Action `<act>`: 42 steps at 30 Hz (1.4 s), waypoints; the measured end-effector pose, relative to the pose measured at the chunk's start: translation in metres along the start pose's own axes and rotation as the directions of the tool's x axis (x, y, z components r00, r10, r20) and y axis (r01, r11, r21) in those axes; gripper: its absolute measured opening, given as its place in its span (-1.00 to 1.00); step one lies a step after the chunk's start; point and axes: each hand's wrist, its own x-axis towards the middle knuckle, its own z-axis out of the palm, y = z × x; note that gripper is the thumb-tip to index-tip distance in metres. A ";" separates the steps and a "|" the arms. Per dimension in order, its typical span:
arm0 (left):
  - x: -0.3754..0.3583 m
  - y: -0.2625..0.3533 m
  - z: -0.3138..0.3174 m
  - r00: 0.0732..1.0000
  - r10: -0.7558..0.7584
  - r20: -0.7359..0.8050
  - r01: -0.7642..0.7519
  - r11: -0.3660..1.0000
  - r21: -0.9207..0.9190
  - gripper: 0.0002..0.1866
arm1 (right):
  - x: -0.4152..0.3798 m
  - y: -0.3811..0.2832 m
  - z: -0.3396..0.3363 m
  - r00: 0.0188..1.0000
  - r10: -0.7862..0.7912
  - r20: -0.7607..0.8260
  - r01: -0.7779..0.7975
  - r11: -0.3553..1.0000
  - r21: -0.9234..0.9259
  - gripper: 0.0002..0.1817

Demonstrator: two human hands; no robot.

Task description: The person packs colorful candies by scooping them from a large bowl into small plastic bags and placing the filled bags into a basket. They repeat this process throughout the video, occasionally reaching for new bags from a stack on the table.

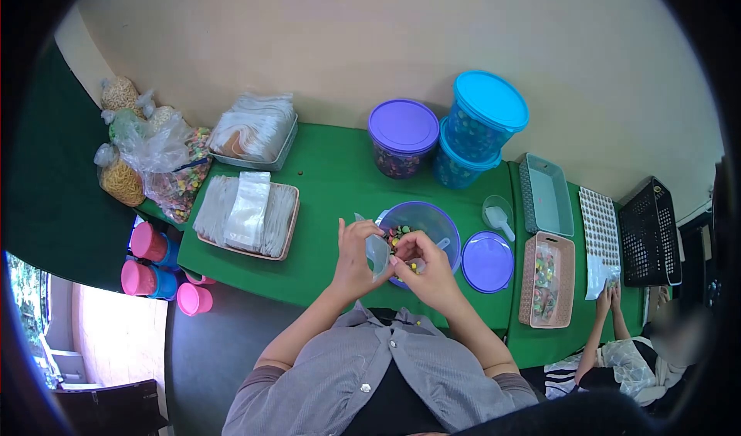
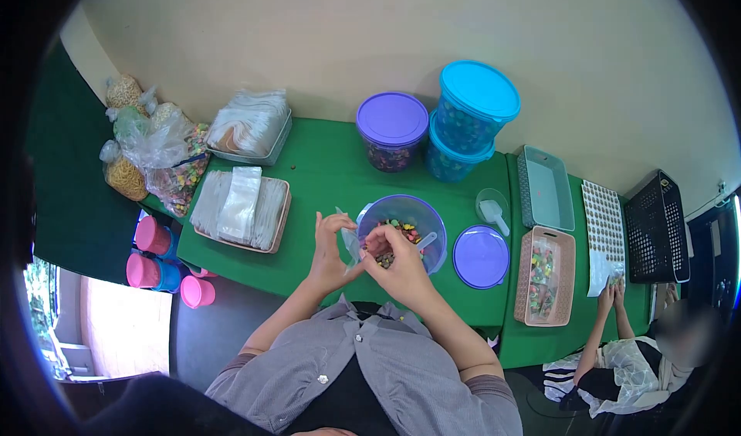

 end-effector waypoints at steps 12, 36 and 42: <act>0.007 0.014 -0.002 0.998 0.061 -0.015 -0.060 0.997 0.052 -0.32 | -0.003 0.000 0.003 1.000 -0.012 -0.012 0.012 1.000 -0.029 -0.67; 0.008 0.019 0.011 0.988 -0.070 0.136 0.101 0.967 -0.235 -0.35 | 0.008 0.013 0.004 0.980 0.049 -0.195 -0.093 0.970 -0.226 -0.70; -0.005 0.009 0.019 0.975 -0.174 0.140 0.209 0.934 -0.291 -0.44 | 0.007 0.002 -0.005 0.995 0.090 -0.039 -0.097 0.964 -0.249 -0.71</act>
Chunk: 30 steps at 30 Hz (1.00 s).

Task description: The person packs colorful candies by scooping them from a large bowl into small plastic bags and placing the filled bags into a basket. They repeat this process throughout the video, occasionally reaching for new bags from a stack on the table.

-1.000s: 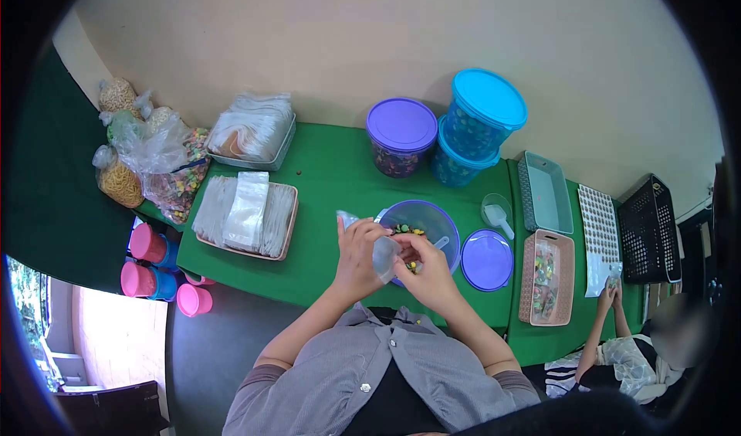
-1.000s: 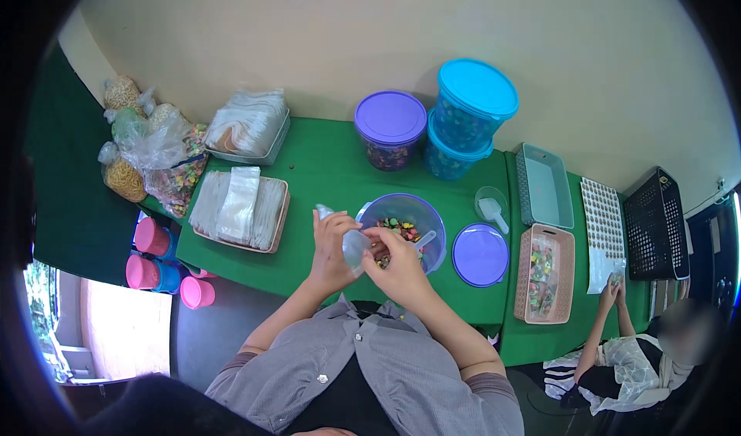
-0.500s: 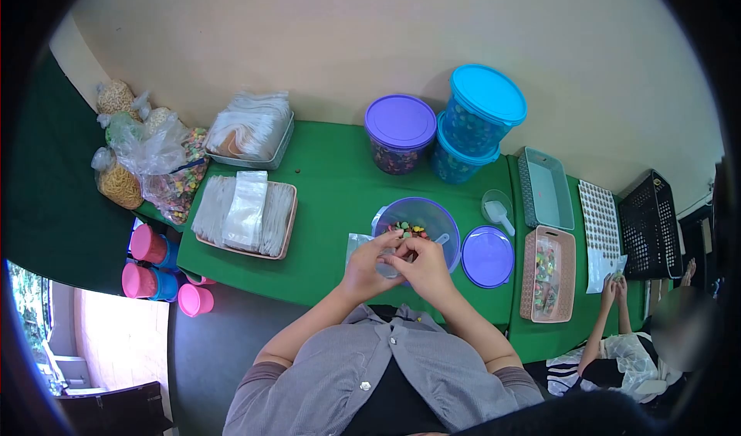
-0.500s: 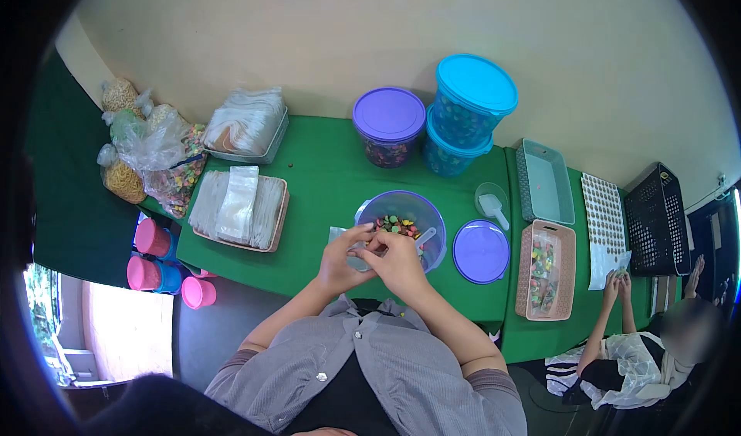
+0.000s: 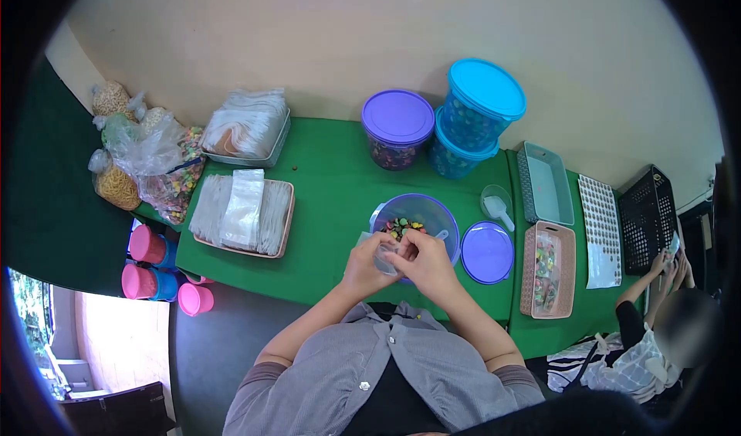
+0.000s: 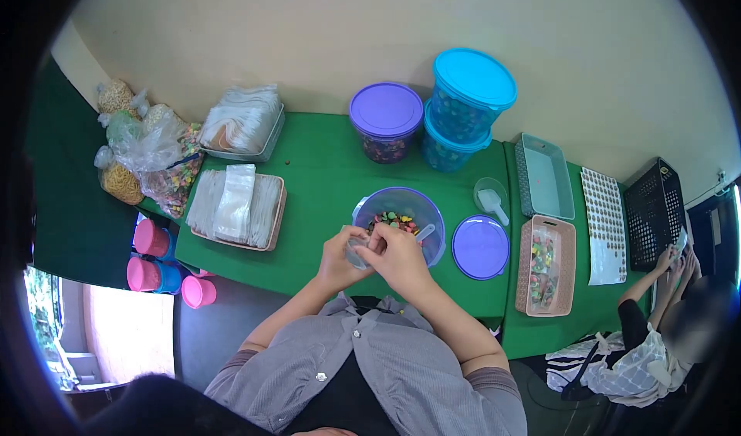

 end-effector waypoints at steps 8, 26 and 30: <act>0.018 -0.005 -0.040 0.972 -0.080 -0.219 0.065 0.995 -0.072 -0.47 | 0.042 0.078 -0.027 0.985 -0.129 0.114 0.150 0.968 -0.202 -0.82; 0.012 -0.020 -0.048 0.976 -0.078 -0.203 0.088 0.995 0.041 -0.41 | 0.096 0.201 0.023 0.941 -0.074 0.331 0.320 0.516 -0.794 -0.83; 0.013 -0.018 -0.049 0.983 -0.078 -0.165 0.091 0.994 0.067 -0.42 | 0.105 0.214 0.037 0.832 0.251 0.494 0.098 0.811 -0.577 -0.80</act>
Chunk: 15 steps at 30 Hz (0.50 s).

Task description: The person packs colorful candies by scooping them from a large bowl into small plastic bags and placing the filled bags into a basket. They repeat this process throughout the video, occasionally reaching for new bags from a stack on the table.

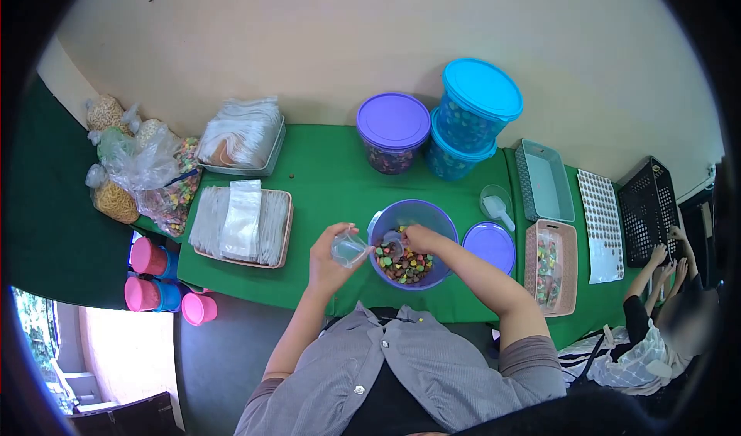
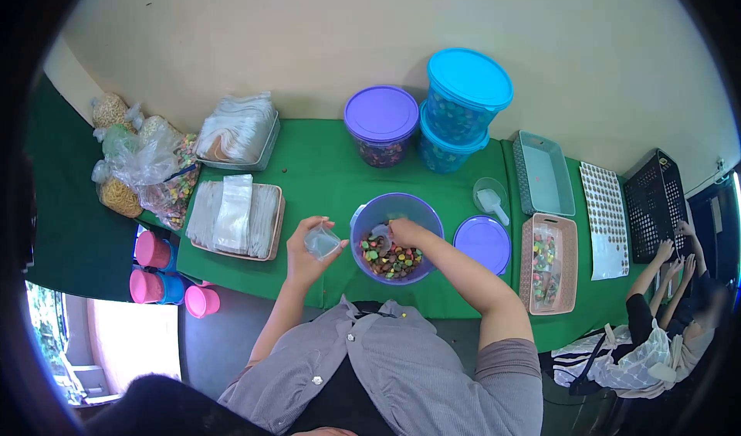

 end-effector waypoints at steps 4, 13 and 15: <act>0.001 -0.003 0.002 0.998 -0.065 0.013 0.065 0.998 -0.021 -0.41 | -0.007 -0.002 -0.010 0.985 0.045 0.165 -0.099 0.938 0.333 -0.78; 0.005 -0.002 0.004 0.997 -0.076 0.011 0.077 0.996 -0.043 -0.42 | 0.013 -0.015 0.035 0.874 0.434 0.219 -0.278 0.078 0.957 -0.77; 0.004 -0.004 0.004 0.997 -0.080 -0.004 0.080 0.995 -0.057 -0.41 | 0.010 -0.020 0.039 0.856 0.450 0.253 -0.287 0.006 0.958 -0.73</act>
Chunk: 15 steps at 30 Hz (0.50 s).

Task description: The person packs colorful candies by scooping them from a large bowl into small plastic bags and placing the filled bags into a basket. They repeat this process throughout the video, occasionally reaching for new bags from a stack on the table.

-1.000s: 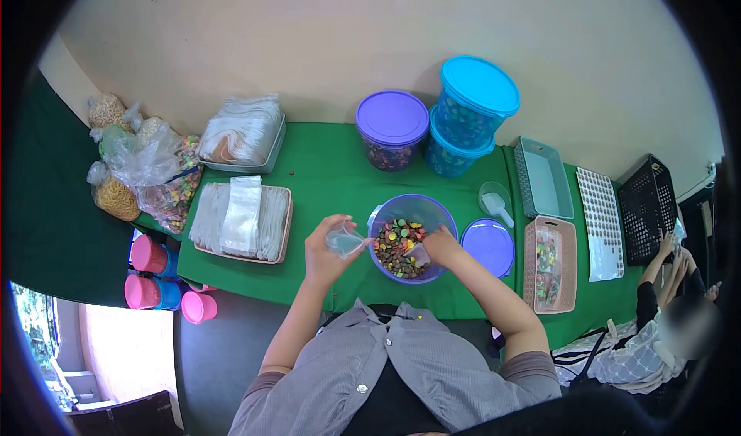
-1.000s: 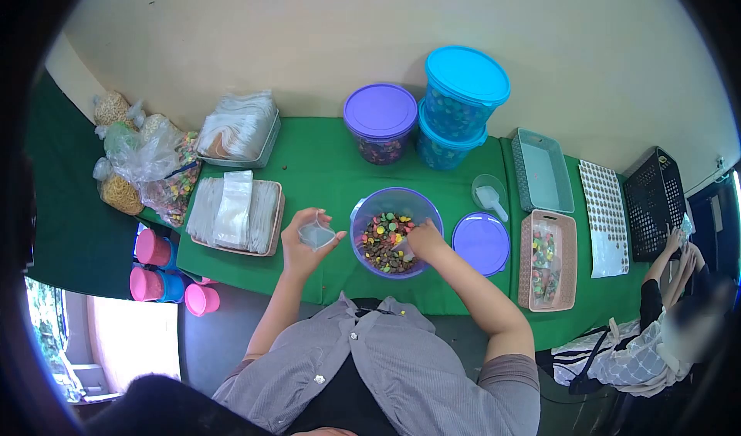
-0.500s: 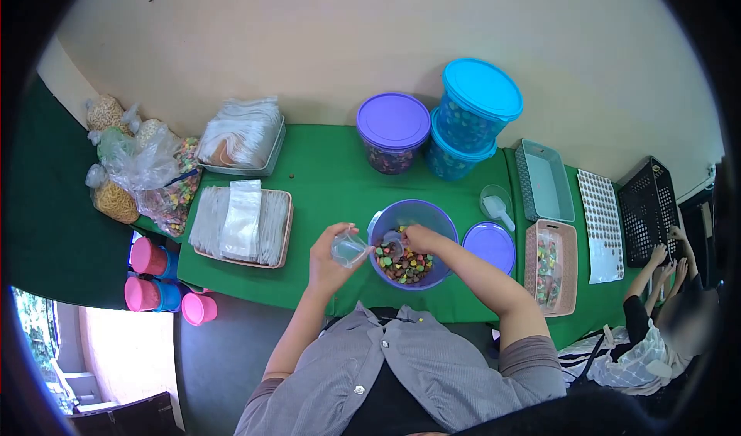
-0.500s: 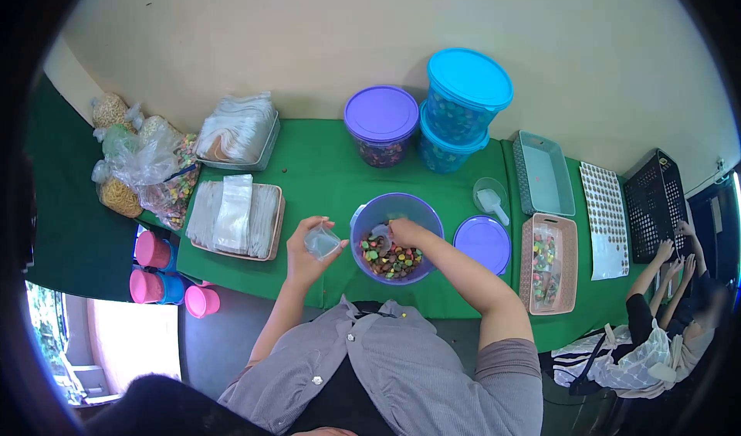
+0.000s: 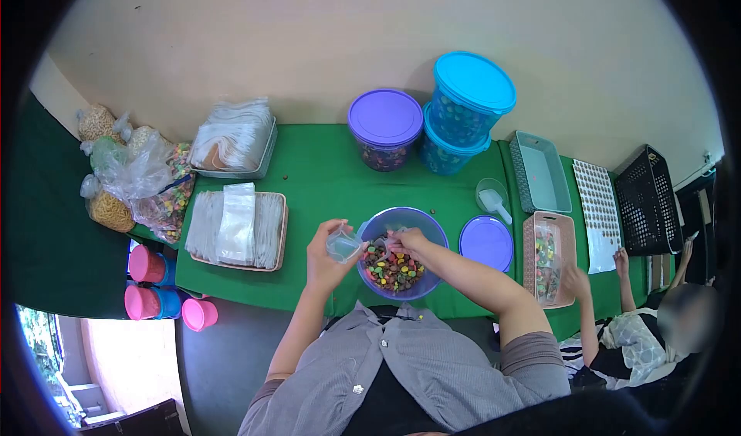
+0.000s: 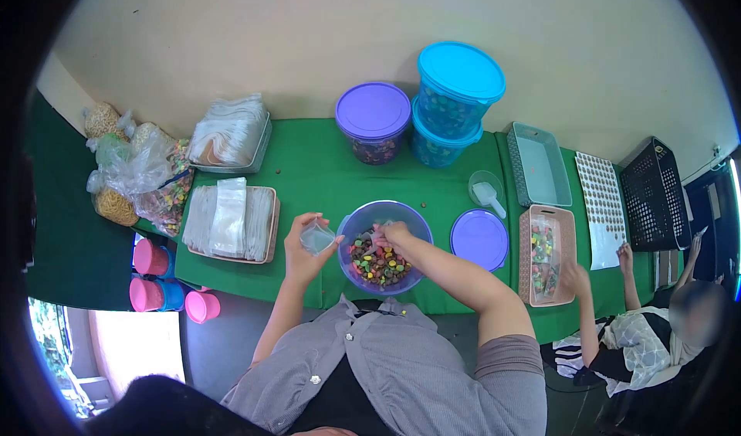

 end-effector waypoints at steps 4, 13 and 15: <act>0.000 -0.006 -0.003 1.000 -0.019 -0.003 0.019 1.000 -0.001 -0.40 | -0.018 -0.005 -0.008 0.998 -0.070 -0.005 0.070 0.989 0.129 -0.74; 0.009 0.001 0.005 0.985 0.100 -0.141 -0.112 0.990 -0.083 -0.37 | -0.085 -0.012 -0.014 0.937 -0.332 -0.107 0.349 0.893 0.285 -0.74; 0.011 0.006 0.007 0.968 0.174 -0.182 -0.197 0.974 -0.116 -0.29 | -0.100 -0.010 -0.020 0.933 -0.350 -0.079 0.354 0.860 0.369 -0.74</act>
